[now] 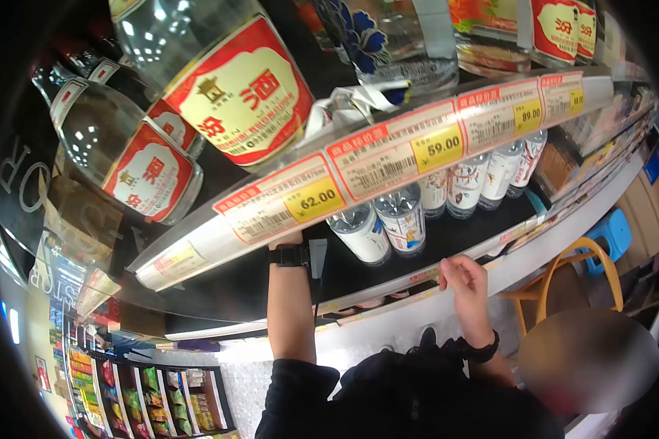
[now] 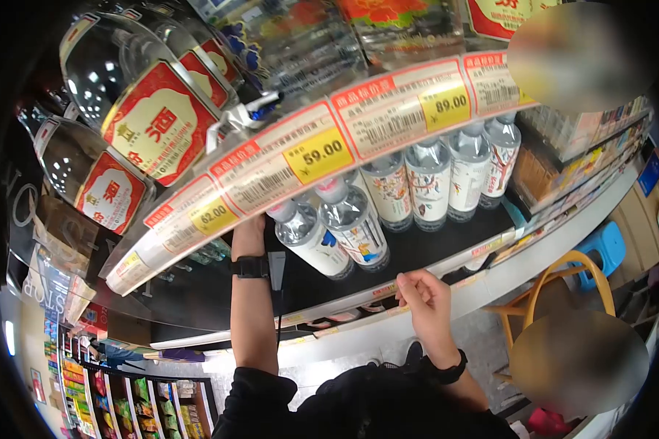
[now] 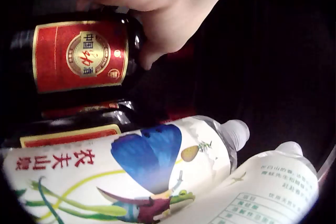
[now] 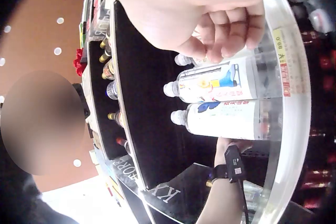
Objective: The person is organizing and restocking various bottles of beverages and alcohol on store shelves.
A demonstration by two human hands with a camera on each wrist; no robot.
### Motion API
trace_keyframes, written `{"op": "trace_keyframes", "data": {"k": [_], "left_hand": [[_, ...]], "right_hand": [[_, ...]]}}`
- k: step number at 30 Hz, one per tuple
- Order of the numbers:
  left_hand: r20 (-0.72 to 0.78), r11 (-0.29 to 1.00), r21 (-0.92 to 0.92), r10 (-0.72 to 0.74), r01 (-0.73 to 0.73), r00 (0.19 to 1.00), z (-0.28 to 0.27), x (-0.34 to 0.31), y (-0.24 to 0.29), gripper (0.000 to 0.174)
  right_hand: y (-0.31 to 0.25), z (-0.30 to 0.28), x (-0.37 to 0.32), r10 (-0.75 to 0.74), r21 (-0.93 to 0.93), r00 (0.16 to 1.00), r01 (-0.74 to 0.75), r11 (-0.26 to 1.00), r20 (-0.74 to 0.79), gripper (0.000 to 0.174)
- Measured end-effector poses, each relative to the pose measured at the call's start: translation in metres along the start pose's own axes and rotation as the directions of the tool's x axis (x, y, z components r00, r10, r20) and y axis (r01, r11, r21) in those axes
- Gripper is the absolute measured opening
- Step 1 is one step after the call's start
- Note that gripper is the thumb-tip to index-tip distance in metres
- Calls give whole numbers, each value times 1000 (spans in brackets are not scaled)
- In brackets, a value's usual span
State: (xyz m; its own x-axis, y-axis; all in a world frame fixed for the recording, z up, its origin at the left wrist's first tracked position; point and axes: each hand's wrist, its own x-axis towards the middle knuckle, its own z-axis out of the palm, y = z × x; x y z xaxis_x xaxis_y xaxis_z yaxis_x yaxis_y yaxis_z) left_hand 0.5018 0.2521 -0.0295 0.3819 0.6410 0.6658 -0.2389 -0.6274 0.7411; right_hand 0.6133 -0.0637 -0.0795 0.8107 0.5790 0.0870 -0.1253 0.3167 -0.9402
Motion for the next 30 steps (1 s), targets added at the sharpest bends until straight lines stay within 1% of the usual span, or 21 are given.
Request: {"op": "trace_keyframes", "data": {"k": [2,4,5,6,9,10,11,12,14,17,18,20,21,22,23,24,25,26,28,29,30], "left_hand": [[5,999,22,50,-50,999,-13,2,-5,32],[2,995,47,88,-88,996,-15,-4,-10,32],[-5,993,62,103,-103,995,-22,-14,-11,32],[-16,990,83,113,-111,993,-15,-11,-14,32],[-54,980,154,134,-124,989,-9,-20,-20,33],[-69,975,180,141,-126,988,5,1,-28,33],[-83,971,201,147,-127,986,10,11,-34,33],[-94,966,222,157,-133,983,16,16,-37,33],[-111,956,258,176,-142,978,31,19,-46,34],[-107,946,288,186,-149,977,19,6,-51,34],[-114,947,287,181,-141,977,18,4,-42,34],[-124,869,495,98,-24,987,17,1,-3,29],[-156,836,546,163,-53,974,15,-5,11,33],[-163,836,547,164,-49,973,14,-9,29,33],[-187,836,534,-23,122,982,13,-14,47,29],[-211,806,517,-206,288,956,10,-17,60,25],[-263,811,497,-200,310,944,9,-22,66,22],[-264,787,527,-208,321,942,6,-26,69,30],[-316,748,510,-295,424,902,2,-32,75,43],[-310,742,510,-313,435,898,0,-36,73,47],[-293,782,475,-292,404,910,-2,-38,80,47]], "right_hand": [[1,2,0,4,-5,1000,-4,1000,10,16],[5,3,2,47,-27,999,-47,999,13,15],[7,4,3,37,-21,999,-36,999,26,15],[7,5,3,42,-26,998,-41,999,52,15],[7,12,2,23,-18,998,-23,1000,53,14],[6,14,1,33,-24,996,-31,999,86,14],[3,17,-1,48,-23,997,-47,999,65,14],[2,19,-2,60,-18,997,-60,998,41,14],[2,20,-3,66,-26,994,-64,998,82,15],[0,21,-8,43,-54,997,-40,998,69,16],[-1,23,-9,33,-54,997,-29,998,71,17],[-2,27,-11,22,-58,997,-17,998,75,18],[-2,29,-13,22,-49,997,-18,999,78,18],[-2,32,-13,20,-40,996,-17,999,83,17],[-3,35,-15,19,-43,996,-15,999,90,17],[-4,41,-16,15,-45,994,-10,999,104,17],[-5,46,-17,13,-46,992,-8,999,123,16],[-3,50,-18,12,-48,990,-6,999,137,16],[2,58,-19,11,-29,974,-5,1000,225,15],[3,64,-21,14,-30,969,-7,1000,246,15],[4,69,-22,22,-54,961,-7,998,275,14]]}}
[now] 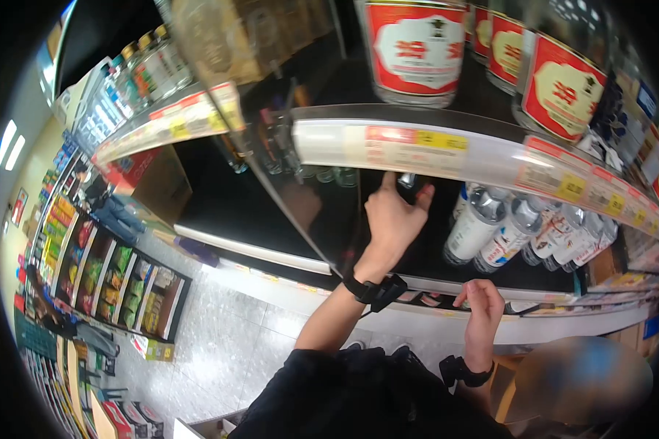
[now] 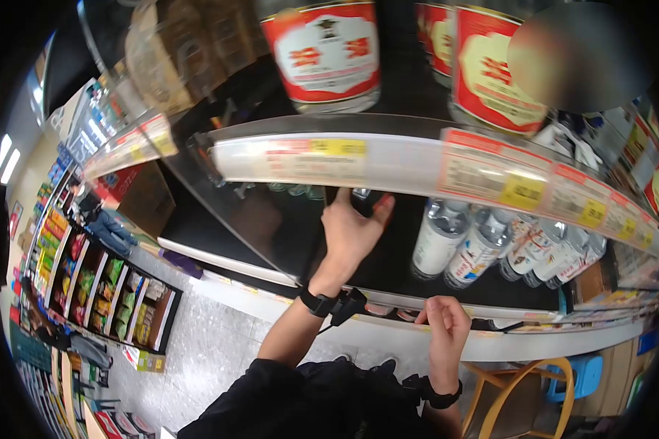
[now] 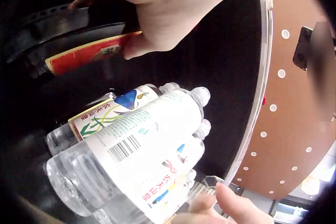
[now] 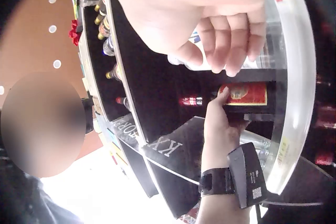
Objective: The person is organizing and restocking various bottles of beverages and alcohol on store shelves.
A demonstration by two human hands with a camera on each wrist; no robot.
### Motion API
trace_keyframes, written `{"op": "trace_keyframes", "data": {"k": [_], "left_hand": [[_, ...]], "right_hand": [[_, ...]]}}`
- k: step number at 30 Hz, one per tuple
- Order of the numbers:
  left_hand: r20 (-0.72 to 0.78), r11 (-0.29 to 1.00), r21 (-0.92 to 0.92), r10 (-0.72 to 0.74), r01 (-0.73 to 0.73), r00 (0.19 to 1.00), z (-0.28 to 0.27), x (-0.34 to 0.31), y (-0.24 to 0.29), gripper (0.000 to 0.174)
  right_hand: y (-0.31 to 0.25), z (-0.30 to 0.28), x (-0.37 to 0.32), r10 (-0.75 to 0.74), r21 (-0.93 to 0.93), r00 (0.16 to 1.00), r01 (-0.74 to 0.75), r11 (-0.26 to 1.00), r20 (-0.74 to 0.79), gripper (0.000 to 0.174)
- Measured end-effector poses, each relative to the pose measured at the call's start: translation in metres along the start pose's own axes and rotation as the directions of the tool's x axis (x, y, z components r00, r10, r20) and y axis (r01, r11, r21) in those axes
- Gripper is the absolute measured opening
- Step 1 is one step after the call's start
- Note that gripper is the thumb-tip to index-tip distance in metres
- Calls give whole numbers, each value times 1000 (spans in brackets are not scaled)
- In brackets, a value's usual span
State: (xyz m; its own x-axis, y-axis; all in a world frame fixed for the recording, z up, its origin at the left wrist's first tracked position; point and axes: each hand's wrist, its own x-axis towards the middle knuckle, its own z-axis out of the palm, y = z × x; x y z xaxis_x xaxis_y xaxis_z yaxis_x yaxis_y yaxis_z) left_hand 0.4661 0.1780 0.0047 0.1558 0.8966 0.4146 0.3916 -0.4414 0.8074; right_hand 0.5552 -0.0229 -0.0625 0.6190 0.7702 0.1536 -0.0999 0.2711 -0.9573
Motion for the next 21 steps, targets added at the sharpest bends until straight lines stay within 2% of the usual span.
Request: {"op": "trace_keyframes", "data": {"k": [2,6,10,11,12,14,16,19,20,21], "left_hand": [[-97,983,-60,168,-174,981,1,-7,-9,51],[-96,952,-160,247,-260,964,-7,-21,-14,59],[-92,907,-265,315,-329,944,-19,-28,-19,61],[-94,880,-286,369,-380,925,-21,-30,-21,62],[-95,849,-307,423,-431,901,-25,-32,-24,62],[-70,841,-303,449,-448,891,-37,-36,-29,63],[-60,777,-285,569,-561,820,-41,-39,-35,64],[-71,639,-336,715,-692,695,-45,-44,-45,75],[-49,607,-359,747,-709,663,-49,-47,-50,76],[-57,572,-383,770,-726,636,-52,-51,-53,76]], "right_hand": [[0,11,2,4,-28,999,-3,1000,48,14],[5,25,2,24,-52,993,-18,998,119,14],[5,40,-2,22,-74,993,-14,997,112,27],[5,44,-2,41,-73,991,-32,997,127,34],[9,47,-1,41,-74,991,-31,997,130,34],[18,49,-1,44,-11,993,-43,999,114,45],[18,56,-4,29,14,992,-31,999,121,48],[56,46,-9,-22,101,999,25,995,-28,50],[50,53,-18,-39,168,999,41,985,-17,48],[60,46,-24,-241,-320,970,230,919,4,48]]}}
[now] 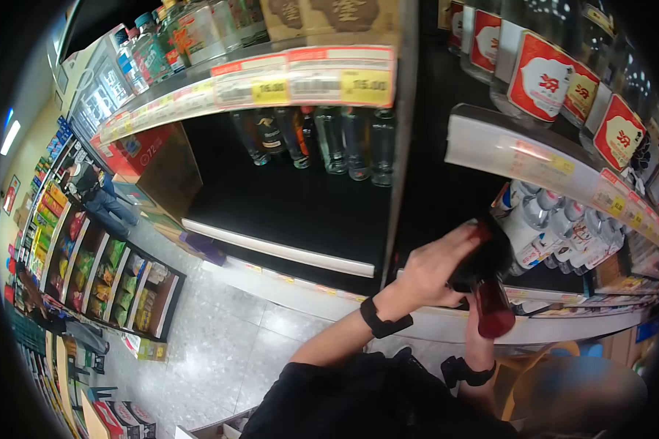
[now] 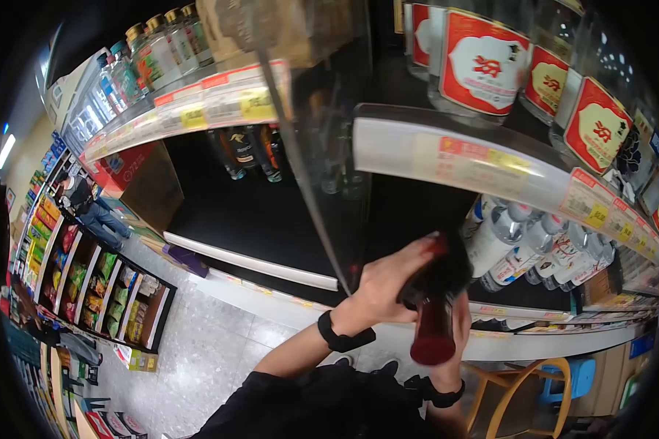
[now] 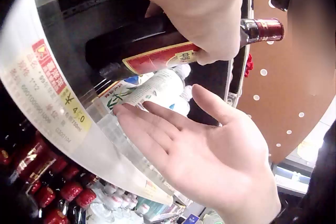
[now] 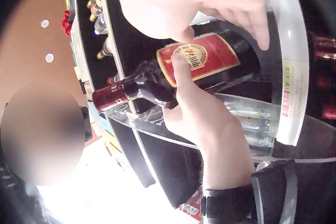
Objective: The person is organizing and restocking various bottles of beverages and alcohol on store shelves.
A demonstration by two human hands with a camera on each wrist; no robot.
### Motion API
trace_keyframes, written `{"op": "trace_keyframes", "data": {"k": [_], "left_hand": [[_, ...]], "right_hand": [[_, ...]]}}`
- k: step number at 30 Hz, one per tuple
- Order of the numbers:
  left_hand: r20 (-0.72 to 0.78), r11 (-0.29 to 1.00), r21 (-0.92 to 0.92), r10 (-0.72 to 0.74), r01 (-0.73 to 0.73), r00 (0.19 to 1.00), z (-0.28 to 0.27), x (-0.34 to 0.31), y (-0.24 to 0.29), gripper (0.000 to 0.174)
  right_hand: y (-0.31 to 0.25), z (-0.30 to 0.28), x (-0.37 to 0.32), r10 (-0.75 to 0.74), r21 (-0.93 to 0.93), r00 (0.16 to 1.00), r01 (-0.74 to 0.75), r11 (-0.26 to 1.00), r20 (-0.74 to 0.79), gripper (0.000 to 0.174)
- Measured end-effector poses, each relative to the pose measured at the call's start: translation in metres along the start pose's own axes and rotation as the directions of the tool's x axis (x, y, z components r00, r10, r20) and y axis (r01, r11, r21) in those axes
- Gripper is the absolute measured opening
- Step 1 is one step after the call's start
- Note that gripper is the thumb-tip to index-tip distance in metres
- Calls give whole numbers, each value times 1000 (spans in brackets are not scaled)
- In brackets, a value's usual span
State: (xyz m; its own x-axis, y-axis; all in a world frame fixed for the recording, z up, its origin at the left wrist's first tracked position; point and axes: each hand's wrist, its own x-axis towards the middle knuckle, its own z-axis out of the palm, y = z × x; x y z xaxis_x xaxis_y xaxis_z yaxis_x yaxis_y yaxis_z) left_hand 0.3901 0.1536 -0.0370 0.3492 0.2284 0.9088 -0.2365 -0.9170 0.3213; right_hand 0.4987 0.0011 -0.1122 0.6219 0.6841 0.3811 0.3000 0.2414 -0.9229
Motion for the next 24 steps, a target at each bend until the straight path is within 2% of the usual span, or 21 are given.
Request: {"op": "trace_keyframes", "data": {"k": [1,3,4,5,7,8,9,11,12,14,15,17,18,19,20,21,22,23,24], "left_hand": [[5,1000,7,-7,7,1000,-3,-2,2,76],[16,994,-107,22,-20,1000,-13,-6,11,68],[23,989,-142,35,-31,999,-20,-8,14,66],[26,988,-151,34,-29,999,-28,-12,16,66],[14,951,-310,26,-20,1000,-40,-21,21,64],[2,950,-312,-20,19,1000,-44,-28,25,54],[-31,925,-379,-22,8,999,-51,-29,29,51],[-69,883,-469,-57,18,996,-59,-45,30,57],[-49,877,-480,-47,18,998,-65,-53,37,57],[-108,827,-558,-165,78,980,-74,-62,50,70],[-91,817,-572,-153,74,984,-81,-62,53,70],[-45,760,-638,-191,119,981,-103,-67,63,82],[44,674,-720,-194,166,980,-113,-80,63,89],[-93,821,-533,-298,206,950,-120,-73,77,74],[112,759,-514,-402,399,909,-145,-71,88,77],[287,681,-462,-491,568,823,-162,-71,93,80],[79,878,-396,-258,268,963,-155,-72,85,82],[236,978,-50,-186,203,954,-170,-100,88,76],[254,959,148,-272,241,928,-176,-93,100,74]], "right_hand": [[3,1,-6,-195,-465,979,199,863,59,47],[-12,17,-10,-97,-216,995,97,972,13,48],[-30,28,-9,231,591,973,-195,783,15,52],[-29,35,-9,235,589,972,-193,785,7,52],[-20,46,-14,135,426,972,-42,904,-191,51],[-14,48,-19,181,581,969,-53,812,-166,49],[-13,47,-26,185,582,966,-47,812,-181,49],[-14,52,-40,157,449,974,-67,891,-166,50],[-32,68,-48,130,447,953,7,895,-275,45],[-55,84,-58,76,391,952,48,919,-296,41],[-60,88,-63,35,325,958,63,944,-286,39],[-62,95,-76,16,297,946,85,951,-323,37],[-64,100,-80,-57,230,955,127,965,-290,36],[-66,104,-85,-128,165,961,171,971,-245,35],[-48,109,-105,-112,92,972,133,987,-208,29],[-42,119,-107,-440,-290,860,365,885,-259,23],[-49,125,-99,-265,-32,947,263,964,-180,20],[-62,121,-101,-79,212,997,83,974,-26,17],[-76,129,-96,-64,270,998,68,960,-25,17]]}}
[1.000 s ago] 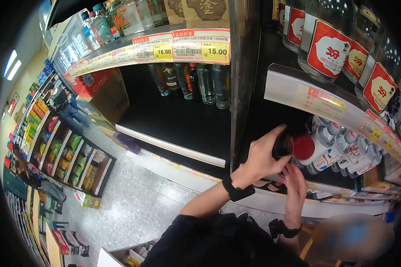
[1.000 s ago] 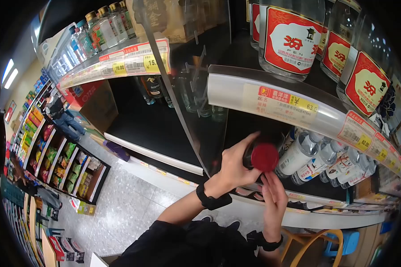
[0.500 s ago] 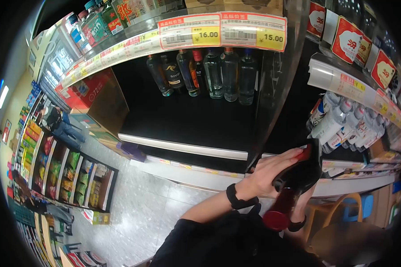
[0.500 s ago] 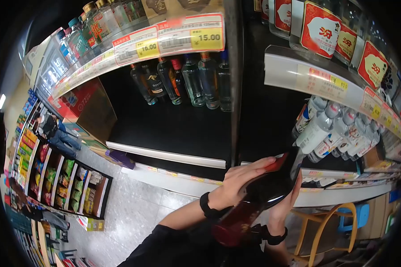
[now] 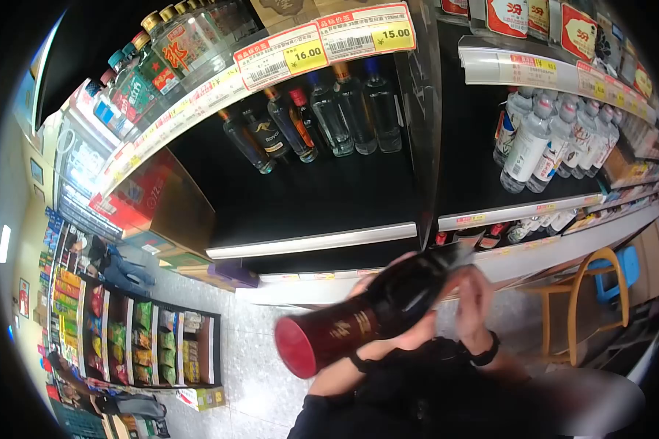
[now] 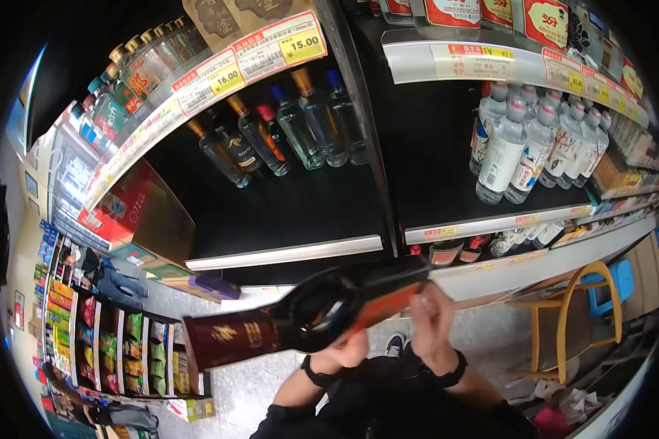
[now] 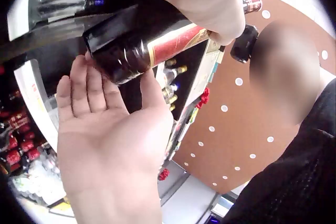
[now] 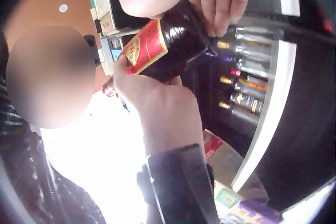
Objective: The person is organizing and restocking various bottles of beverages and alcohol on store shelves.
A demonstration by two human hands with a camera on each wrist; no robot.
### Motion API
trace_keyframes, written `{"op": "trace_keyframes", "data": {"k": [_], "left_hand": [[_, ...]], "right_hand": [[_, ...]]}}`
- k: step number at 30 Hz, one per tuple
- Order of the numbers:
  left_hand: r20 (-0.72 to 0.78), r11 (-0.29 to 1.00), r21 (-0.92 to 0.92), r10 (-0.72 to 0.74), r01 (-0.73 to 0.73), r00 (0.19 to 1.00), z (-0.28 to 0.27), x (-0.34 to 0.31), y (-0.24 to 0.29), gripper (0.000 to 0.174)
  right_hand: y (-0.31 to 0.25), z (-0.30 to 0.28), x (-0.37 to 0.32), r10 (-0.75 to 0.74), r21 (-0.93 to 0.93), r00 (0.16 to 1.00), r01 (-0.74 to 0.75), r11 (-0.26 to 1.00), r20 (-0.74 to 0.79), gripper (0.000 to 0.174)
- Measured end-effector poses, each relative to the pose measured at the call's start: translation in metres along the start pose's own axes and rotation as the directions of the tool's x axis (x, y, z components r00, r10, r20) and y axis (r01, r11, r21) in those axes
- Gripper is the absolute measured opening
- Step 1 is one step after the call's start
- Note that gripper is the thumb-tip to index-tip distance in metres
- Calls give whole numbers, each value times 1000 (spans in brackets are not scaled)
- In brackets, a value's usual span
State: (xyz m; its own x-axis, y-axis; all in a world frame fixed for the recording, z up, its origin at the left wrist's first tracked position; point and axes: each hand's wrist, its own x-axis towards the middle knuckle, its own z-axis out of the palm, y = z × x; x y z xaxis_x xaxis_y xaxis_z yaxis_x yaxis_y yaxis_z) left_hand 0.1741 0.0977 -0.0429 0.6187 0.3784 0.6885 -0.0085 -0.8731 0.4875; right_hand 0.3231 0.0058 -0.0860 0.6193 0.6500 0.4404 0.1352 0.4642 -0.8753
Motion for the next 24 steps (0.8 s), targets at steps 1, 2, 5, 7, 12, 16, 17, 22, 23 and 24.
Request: {"op": "trace_keyframes", "data": {"k": [1,2,5,7,12,16,17,22,23,24], "left_hand": [[23,982,171,-87,82,996,-7,3,10,71],[-108,991,38,-126,131,986,-5,-5,7,71],[-322,938,-309,-260,159,910,-3,-5,11,67],[-534,969,-202,-231,143,813,-6,-3,7,65],[-752,973,-148,-226,176,620,-27,2,-15,58],[-824,914,-346,-405,213,397,-56,14,-24,48],[-822,909,-349,-414,228,390,-74,11,-41,43],[-743,823,-506,-567,257,355,-144,9,-99,32],[-738,813,-520,-582,262,342,-150,9,-101,30],[-719,798,-536,-603,276,345,-160,10,-109,30]], "right_hand": [[-10,10,4,17,52,1000,-16,999,-14,18],[-14,16,5,197,43,976,-201,979,88,25],[-7,30,6,300,36,937,-311,950,178,30],[-6,37,13,379,48,895,-400,915,236,30],[1,73,21,466,313,726,-658,685,506,31],[10,105,28,453,417,578,-811,410,678,38],[14,125,32,449,401,570,-815,419,688,38],[24,203,52,470,337,555,-815,471,686,42],[22,206,54,463,324,537,-825,464,705,43],[23,214,58,454,314,530,-826,467,716,44]]}}
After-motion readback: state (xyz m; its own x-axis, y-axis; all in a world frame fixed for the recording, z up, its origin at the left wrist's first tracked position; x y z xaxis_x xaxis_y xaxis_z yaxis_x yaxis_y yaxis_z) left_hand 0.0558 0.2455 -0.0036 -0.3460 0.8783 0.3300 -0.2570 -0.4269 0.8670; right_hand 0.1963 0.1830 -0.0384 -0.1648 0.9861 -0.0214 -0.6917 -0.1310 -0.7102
